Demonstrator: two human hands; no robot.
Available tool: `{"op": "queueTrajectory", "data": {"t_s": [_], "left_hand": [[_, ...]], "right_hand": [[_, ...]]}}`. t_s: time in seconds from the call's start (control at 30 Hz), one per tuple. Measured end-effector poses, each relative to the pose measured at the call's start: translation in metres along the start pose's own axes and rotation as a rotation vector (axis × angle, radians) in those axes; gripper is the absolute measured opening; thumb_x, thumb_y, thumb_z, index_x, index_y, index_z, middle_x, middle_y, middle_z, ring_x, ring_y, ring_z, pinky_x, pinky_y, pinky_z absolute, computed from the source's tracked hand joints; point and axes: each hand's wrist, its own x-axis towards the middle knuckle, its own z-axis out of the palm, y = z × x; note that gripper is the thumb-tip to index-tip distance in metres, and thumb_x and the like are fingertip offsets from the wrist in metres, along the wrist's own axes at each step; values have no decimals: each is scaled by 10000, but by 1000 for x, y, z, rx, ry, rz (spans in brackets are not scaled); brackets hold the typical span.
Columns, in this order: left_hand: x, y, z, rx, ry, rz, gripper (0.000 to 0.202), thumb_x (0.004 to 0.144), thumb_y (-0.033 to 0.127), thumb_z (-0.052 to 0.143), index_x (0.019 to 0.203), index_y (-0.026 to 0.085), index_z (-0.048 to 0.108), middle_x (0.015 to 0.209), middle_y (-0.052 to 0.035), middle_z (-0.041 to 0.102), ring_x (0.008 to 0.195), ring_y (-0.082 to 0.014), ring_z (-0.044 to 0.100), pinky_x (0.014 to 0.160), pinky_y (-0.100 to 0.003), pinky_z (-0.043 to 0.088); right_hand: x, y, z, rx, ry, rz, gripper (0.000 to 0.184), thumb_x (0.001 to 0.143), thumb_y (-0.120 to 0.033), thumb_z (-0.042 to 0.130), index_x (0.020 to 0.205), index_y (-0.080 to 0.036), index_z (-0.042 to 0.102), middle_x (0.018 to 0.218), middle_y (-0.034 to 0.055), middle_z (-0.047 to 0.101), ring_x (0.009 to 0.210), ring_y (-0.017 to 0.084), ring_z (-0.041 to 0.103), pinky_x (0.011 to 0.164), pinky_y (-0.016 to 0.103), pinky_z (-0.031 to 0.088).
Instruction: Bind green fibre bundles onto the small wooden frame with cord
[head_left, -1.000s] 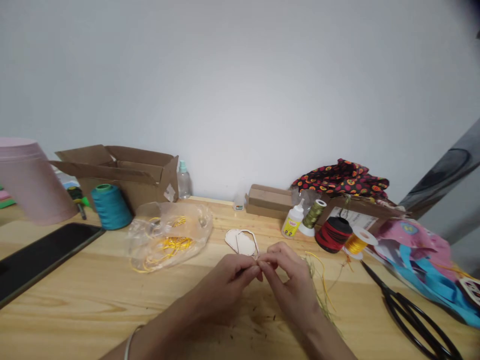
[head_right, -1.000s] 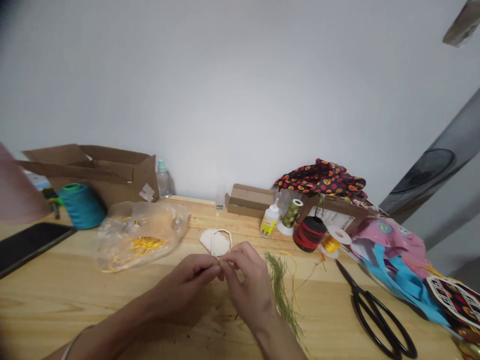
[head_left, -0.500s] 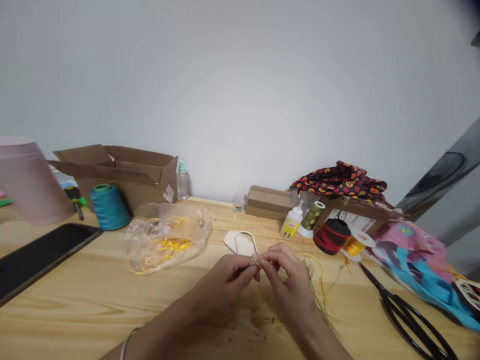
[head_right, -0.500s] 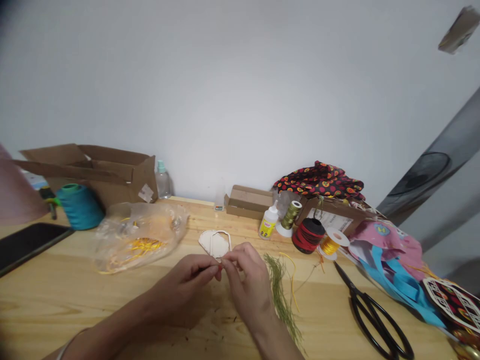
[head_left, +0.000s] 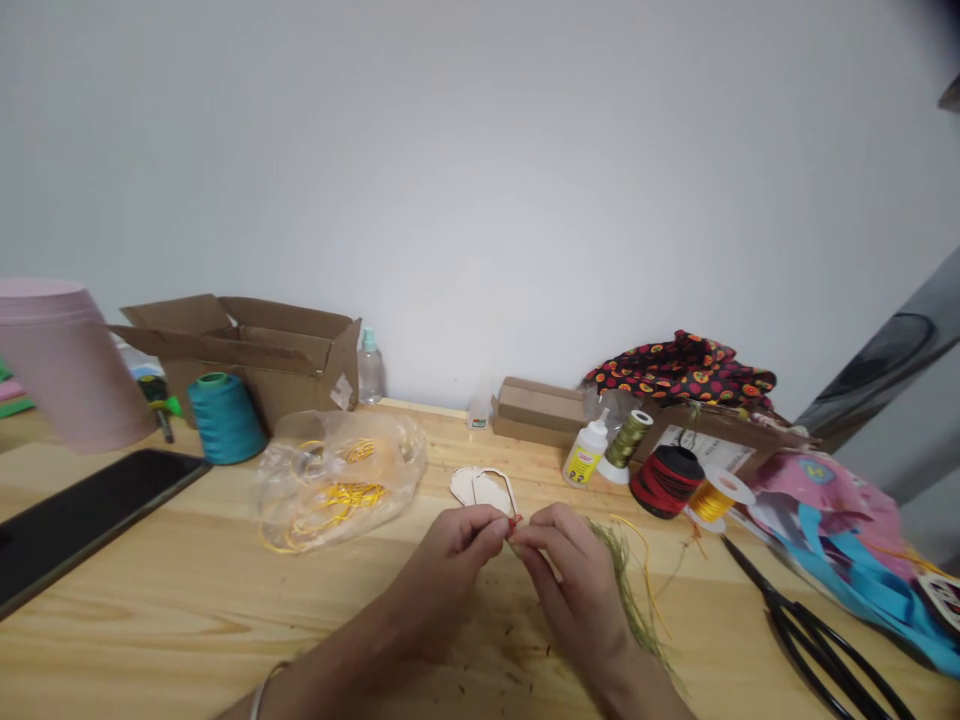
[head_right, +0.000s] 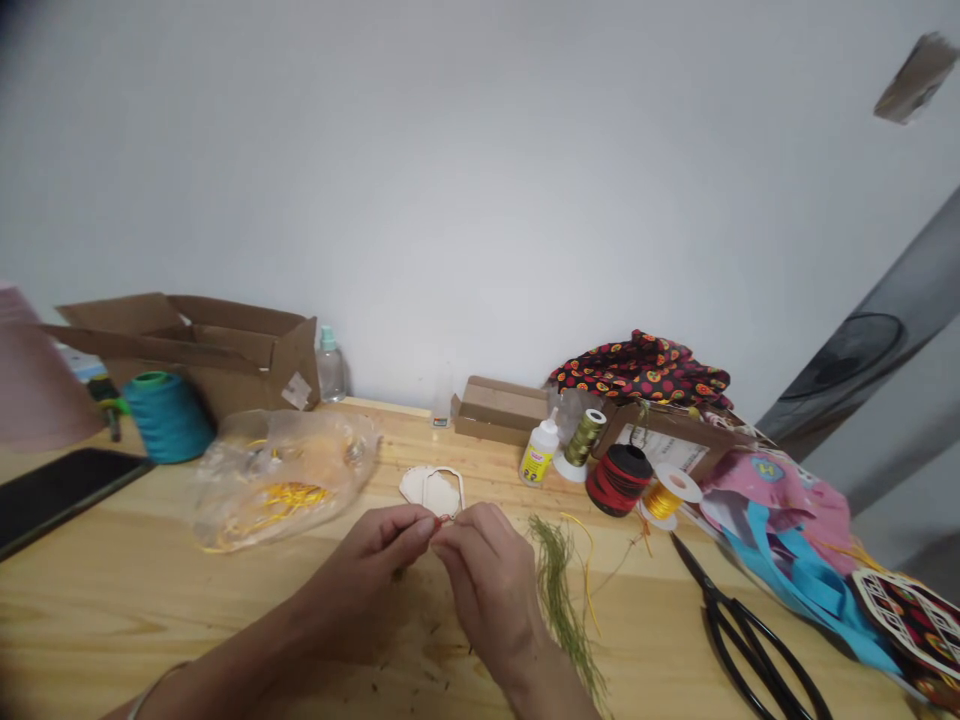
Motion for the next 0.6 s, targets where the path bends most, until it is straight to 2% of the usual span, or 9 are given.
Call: {"op": "queueTrajectory", "data": {"t_s": [0.13, 0.27, 0.43, 0.6], "left_hand": [[1, -1, 1, 73, 36, 27, 298, 803, 340, 381, 577, 161, 456, 554, 46, 371, 575, -109, 361, 556, -206, 305], [0, -2, 1, 254, 44, 96, 312, 812, 325, 364, 584, 158, 498, 553, 34, 433, 576, -120, 409, 556, -214, 314], [-3, -4, -1, 454, -56, 181, 298, 815, 269, 359, 630, 148, 559, 524, 38, 447, 525, -106, 398, 515, -203, 292], [-4, -3, -3, 432, -145, 248, 276, 816, 246, 358, 683, 138, 575, 567, 30, 486, 545, -100, 410, 527, -191, 308]], "right_hand": [[0, 0, 4, 45, -6, 22, 155, 807, -128, 443, 794, -201, 579, 710, 24, 529, 688, 138, 508, 597, 245, 414], [-1, 1, 3, 14, -16, 9, 145, 801, -136, 458, 788, -199, 588, 709, 25, 536, 689, 137, 509, 589, 241, 411], [3, 3, -7, -39, -2, -6, 134, 789, -140, 478, 785, -189, 603, 694, 32, 529, 671, 144, 500, 572, 249, 391], [9, 8, -12, 28, -32, 114, 129, 780, -172, 501, 724, -179, 616, 672, 28, 544, 661, 143, 505, 580, 249, 389]]}}
